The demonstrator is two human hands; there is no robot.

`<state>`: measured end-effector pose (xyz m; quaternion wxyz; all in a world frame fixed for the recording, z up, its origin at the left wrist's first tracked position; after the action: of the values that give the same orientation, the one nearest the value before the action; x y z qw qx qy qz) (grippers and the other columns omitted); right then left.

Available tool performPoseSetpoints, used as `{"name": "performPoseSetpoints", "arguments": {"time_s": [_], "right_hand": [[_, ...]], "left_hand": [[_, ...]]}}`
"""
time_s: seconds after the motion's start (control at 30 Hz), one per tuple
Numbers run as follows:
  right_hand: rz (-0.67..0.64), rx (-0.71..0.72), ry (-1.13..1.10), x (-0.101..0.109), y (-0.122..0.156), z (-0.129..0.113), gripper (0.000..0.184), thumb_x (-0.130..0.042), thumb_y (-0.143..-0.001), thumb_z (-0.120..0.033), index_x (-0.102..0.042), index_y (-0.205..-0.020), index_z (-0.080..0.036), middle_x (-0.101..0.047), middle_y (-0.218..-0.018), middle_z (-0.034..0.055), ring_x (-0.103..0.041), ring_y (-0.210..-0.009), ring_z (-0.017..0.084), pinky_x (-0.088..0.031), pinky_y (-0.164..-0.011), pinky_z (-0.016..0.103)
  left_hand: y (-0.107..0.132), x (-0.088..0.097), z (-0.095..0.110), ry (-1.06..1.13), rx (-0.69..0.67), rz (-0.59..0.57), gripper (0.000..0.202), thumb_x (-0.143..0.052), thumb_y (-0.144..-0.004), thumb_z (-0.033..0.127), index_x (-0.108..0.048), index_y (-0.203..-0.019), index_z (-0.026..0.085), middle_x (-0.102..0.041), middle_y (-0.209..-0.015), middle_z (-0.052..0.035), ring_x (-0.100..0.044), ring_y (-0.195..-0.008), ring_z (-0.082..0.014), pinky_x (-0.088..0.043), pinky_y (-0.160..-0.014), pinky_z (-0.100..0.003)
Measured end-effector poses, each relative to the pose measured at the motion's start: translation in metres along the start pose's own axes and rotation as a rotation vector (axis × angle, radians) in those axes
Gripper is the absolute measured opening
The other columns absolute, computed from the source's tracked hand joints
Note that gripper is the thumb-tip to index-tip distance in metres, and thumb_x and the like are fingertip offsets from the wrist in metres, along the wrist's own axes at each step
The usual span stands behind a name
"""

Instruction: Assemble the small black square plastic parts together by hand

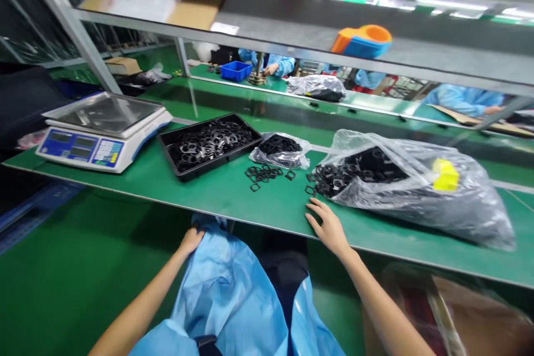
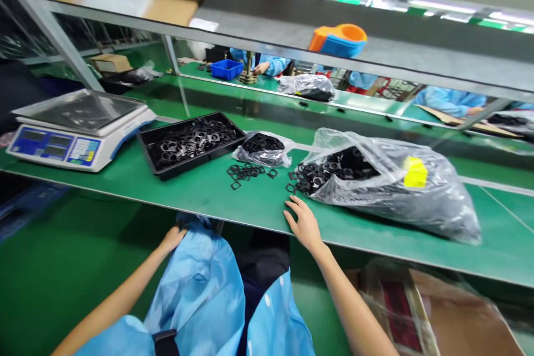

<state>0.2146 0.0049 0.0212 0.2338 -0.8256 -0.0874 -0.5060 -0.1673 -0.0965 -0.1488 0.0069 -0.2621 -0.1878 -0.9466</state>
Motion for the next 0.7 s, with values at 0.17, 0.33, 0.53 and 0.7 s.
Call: {"name": "performPoseSetpoints", "arguments": {"time_s": [0.17, 0.33, 0.53, 0.7], "right_hand": [[0.004, -0.041, 0.018, 0.004, -0.002, 0.008, 0.031, -0.052, -0.097, -0.030, -0.073, -0.116, -0.020, -0.067, -0.135, 0.0147, -0.066, -0.124, 0.031, -0.055, -0.106, 0.047], [0.024, -0.088, 0.092, 0.011, -0.012, 0.012, 0.034, -0.051, -0.098, -0.022, -0.068, -0.126, -0.019, -0.065, -0.136, 0.0150, -0.063, -0.124, 0.029, -0.053, -0.106, 0.045], [-0.019, -0.118, 0.207, -0.003, -0.020, 0.011, 0.019, -0.056, -0.099, -0.020, -0.071, -0.111, -0.019, -0.068, -0.115, 0.0122, -0.061, -0.108, 0.024, -0.054, -0.090, 0.033], [-0.012, -0.074, 0.228, -0.012, -0.013, 0.006, 0.019, -0.048, -0.104, -0.020, -0.066, -0.103, -0.017, -0.064, -0.119, 0.0141, -0.057, -0.104, 0.024, -0.049, -0.092, 0.035]], "left_hand": [[0.020, 0.010, 0.010, -0.066, -0.058, -0.125, 0.056, -0.073, -0.078, 0.062, -0.075, -0.120, 0.024, -0.073, -0.130, -0.0104, -0.064, -0.128, -0.0369, -0.051, -0.112, -0.049], [0.047, 0.013, 0.050, -0.166, -0.246, -0.346, 0.056, -0.066, -0.081, 0.060, -0.073, -0.129, 0.032, -0.067, -0.141, -0.0018, -0.061, -0.134, -0.0348, -0.044, -0.120, -0.049], [0.058, 0.012, 0.138, -0.342, -0.590, -0.429, 0.048, -0.061, -0.089, 0.055, -0.057, -0.137, 0.058, -0.062, -0.145, 0.0148, -0.061, -0.135, -0.0303, -0.050, -0.116, -0.049], [0.029, -0.011, 0.215, -0.412, -0.894, -0.341, 0.045, -0.053, -0.095, 0.056, -0.070, -0.131, 0.034, -0.069, -0.139, -0.0019, -0.066, -0.128, -0.0282, -0.052, -0.114, -0.042]]}}
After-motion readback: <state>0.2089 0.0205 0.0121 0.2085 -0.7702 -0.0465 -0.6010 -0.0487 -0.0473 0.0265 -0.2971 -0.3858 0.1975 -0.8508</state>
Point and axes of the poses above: each hand's wrist, its own y-axis away from the middle knuckle, its own x-axis out of the back of the hand, z = x × y, the point moved 8 cm from there along -y, towards the middle knuckle
